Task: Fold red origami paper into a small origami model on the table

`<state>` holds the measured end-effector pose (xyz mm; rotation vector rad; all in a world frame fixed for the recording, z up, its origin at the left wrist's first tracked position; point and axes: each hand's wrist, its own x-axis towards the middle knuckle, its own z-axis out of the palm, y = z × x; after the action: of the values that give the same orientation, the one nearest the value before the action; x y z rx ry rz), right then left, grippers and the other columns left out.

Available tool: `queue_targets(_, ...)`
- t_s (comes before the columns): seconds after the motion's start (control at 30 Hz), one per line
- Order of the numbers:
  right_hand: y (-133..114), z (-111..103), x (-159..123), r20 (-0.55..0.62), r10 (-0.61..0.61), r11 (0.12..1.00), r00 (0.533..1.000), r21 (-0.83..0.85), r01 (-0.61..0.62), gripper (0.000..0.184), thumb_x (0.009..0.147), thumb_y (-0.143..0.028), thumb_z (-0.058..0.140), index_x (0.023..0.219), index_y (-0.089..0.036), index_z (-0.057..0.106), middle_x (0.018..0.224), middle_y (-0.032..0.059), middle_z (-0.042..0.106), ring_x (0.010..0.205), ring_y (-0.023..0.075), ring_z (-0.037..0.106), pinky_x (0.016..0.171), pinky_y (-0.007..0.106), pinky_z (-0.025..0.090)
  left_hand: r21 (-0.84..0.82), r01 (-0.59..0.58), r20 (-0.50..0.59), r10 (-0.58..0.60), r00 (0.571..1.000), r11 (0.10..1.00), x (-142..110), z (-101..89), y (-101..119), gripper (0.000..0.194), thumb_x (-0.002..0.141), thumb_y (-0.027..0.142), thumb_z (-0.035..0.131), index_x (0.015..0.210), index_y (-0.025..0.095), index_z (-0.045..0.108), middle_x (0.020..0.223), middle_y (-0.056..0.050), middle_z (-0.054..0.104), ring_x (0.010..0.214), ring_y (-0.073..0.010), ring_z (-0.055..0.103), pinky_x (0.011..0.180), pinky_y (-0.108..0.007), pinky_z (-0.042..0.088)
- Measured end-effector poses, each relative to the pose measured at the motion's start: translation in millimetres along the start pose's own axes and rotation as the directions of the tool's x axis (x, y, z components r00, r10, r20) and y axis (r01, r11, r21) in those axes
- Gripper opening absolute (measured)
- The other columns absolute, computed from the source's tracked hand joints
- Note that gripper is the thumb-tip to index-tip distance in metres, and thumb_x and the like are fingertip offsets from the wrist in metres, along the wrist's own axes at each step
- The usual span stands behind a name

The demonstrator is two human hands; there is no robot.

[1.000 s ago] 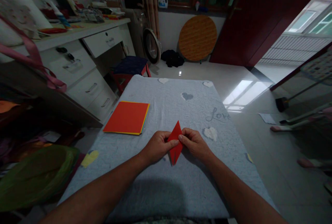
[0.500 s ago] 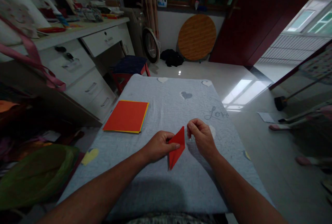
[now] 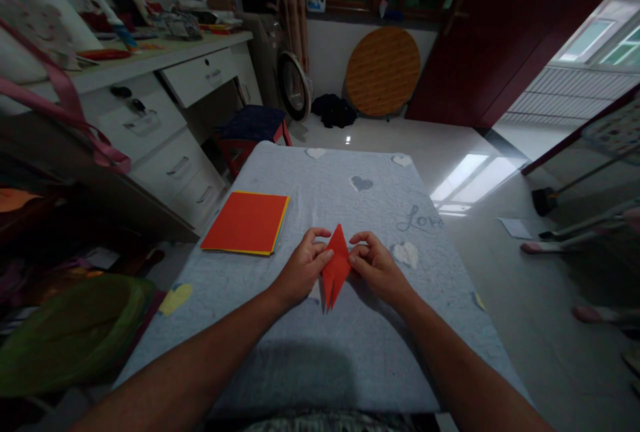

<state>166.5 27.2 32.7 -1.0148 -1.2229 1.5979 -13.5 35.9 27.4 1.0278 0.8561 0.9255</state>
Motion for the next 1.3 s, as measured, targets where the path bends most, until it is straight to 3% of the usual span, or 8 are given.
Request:
queue_targets(0.27,-0.3,0.4,-1.0,0.064,0.063,0.996,0.996,0.052,-0.067,0.034,0.075,-0.045,0.078,0.087,-0.017,0.061,0.069,-0.0031,0.06,0.051,0.007,0.049,0.047,0.02,0.035,0.157,-0.009,0.092,-0.006,0.996,0.988,-4.4,1.1,6.2,0.028,0.084,0.04,0.067,0.095,0.017,0.055,0.072,0.003,0.063,0.061,-0.0102,0.057,0.06,-0.021,0.041)
queue_targets(0.57,-4.0,-0.6,-2.7,-0.033,0.068,0.998,0.997,0.011,-0.068,0.03,0.074,-0.042,0.076,0.08,-0.02,0.056,0.056,-0.0047,0.059,0.043,0.0077,0.048,0.041,0.019,0.036,0.273,-0.114,-0.148,0.159,0.976,0.955,-1.8,-4.0,7.1,0.036,0.093,0.041,0.052,0.122,0.019,0.051,0.083,-0.001,0.065,0.07,-0.0137,0.057,0.07,-0.026,0.045)
queue_targets(0.67,-2.9,1.5,-3.1,-0.166,0.062,0.998,0.984,0.033,-0.057,0.029,0.076,-0.038,0.072,0.076,-0.022,0.048,0.055,-0.0042,0.062,0.043,0.0111,0.055,0.044,0.022,0.045,0.591,-0.317,-0.174,0.501,0.848,0.742,-6.2,-5.0,7.4,0.041,0.089,0.04,0.061,0.123,0.02,0.049,0.116,-0.009,0.061,0.101,-0.0206,0.058,0.089,-0.035,0.047)
queue_targets(0.73,-0.7,3.5,-3.4,-0.213,0.045,0.998,0.976,0.048,-0.035,0.027,0.075,-0.036,0.071,0.075,-0.022,0.048,0.058,-0.0037,0.063,0.046,0.0123,0.058,0.048,0.025,0.05,0.781,-0.437,0.027,0.674,0.738,0.447,-10.2,-2.2,7.4,0.041,0.083,0.035,0.07,0.116,0.02,0.053,0.117,-0.01,0.059,0.108,-0.0242,0.055,0.095,-0.039,0.045)
queue_targets(0.8,3.2,5.4,-3.9,-0.222,0.036,0.997,0.974,0.069,-0.021,0.024,0.076,-0.035,0.071,0.075,-0.021,0.051,0.061,-0.0036,0.062,0.049,0.0124,0.058,0.051,0.026,0.05,0.836,-0.512,0.269,0.667,0.695,0.197,-12.6,2.0,6.4,0.028,0.086,0.028,0.068,0.11,0.02,0.056,0.111,-0.009,0.062,0.103,-0.024,0.058,0.092,-0.039,0.047)
queue_targets(0.9,9.5,6.8,-4.9,-0.202,0.016,0.997,0.979,0.08,0.001,0.022,0.077,-0.034,0.07,0.072,-0.02,0.055,0.062,-0.0036,0.057,0.054,0.0109,0.054,0.053,0.024,0.045,0.853,-0.521,0.419,0.552,0.721,0.033,-11.3,5.2,2.9,0.02,0.091,0.02,0.059,0.111,0.019,0.06,0.114,-0.011,0.065,0.099,-0.0247,0.061,0.087,-0.039,0.051)
queue_targets(1.2,-0.4,-6.9,-10.7,0.066,-0.147,0.978,0.987,-0.139,0.155,0.025,0.075,-0.02,0.063,0.099,-0.023,0.063,0.093,0.0028,0.062,0.085,0.0181,0.057,0.079,0.033,0.046,0.871,-0.466,0.315,0.554,0.771,0.154,-5.7,-8.2,-0.6,0.022,0.092,0.015,0.052,0.106,0.021,0.068,0.108,-0.01,0.074,0.098,-0.0245,0.07,0.087,-0.038,0.054)
queue_targets(1.3,1.2,-11.1,-10.2,-0.032,-0.316,0.887,0.948,-0.365,0.283,0.029,0.073,-0.01,0.057,0.098,-0.024,0.055,0.095,0.0021,0.057,0.088,0.018,0.056,0.082,0.034,0.046,0.835,-0.475,0.223,0.619,0.753,0.278,-2.2,-9.1,0.0,0.022,0.091,0.011,0.05,0.104,0.02,0.064,0.11,-0.008,0.073,0.105,-0.0214,0.068,0.095,-0.036,0.053)
